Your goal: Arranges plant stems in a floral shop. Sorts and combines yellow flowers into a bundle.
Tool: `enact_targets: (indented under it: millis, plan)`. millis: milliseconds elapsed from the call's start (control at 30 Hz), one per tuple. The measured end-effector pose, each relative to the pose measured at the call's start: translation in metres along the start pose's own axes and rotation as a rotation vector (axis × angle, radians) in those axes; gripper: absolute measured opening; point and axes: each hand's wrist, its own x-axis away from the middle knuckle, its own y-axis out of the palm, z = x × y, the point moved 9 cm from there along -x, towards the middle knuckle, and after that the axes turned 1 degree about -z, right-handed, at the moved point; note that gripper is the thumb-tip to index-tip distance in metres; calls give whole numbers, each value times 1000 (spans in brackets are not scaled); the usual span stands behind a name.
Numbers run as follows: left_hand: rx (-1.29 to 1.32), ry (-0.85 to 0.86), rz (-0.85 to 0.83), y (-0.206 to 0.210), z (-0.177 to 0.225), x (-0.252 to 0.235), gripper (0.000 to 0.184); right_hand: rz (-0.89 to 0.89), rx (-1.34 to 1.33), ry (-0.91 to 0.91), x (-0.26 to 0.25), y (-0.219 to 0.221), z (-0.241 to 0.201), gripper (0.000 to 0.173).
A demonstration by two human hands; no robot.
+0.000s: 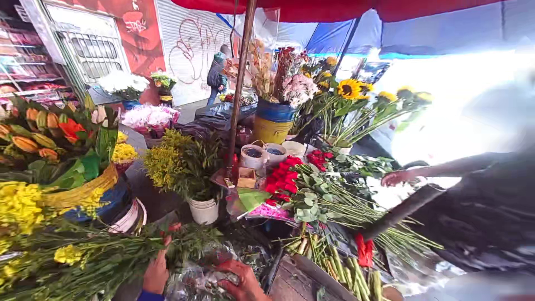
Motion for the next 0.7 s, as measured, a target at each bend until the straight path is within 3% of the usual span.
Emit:
enact_targets:
  millis: [67,133,167,233,300,367,433,533,633,700]
  plan:
    - [209,78,226,-30,19,24,33,-32,95,245,37,-6,28,24]
    - [493,176,293,-46,46,46,23,30,179,303,52,-30,31,21]
    - [592,290,229,-48,61,57,16,94,221,288,56,-50,24,20]
    - [748,684,-140,-49,86,75,28,229,257,264,62,-92,4,21]
    - [954,704,-220,-41,125,107,34,309,196,249,68,-122,-10,27]
    - [945,752,-347,-24,165,148,38,289,62,226,68,-133,-17,35]
    - [860,786,-307,-7,195,183,38,242,-49,199,65,-132,-20,37]
    - [855,836,-202,-11,191,216,36,304,-116,191,83,-143,-21,26]
    - [826,959,-291,-10,180,248,34,316,-143,188,100,-184,-20,20]
    - [825,940,-237,6,182,283,32,268,-153,167,114,-199,-27,19]
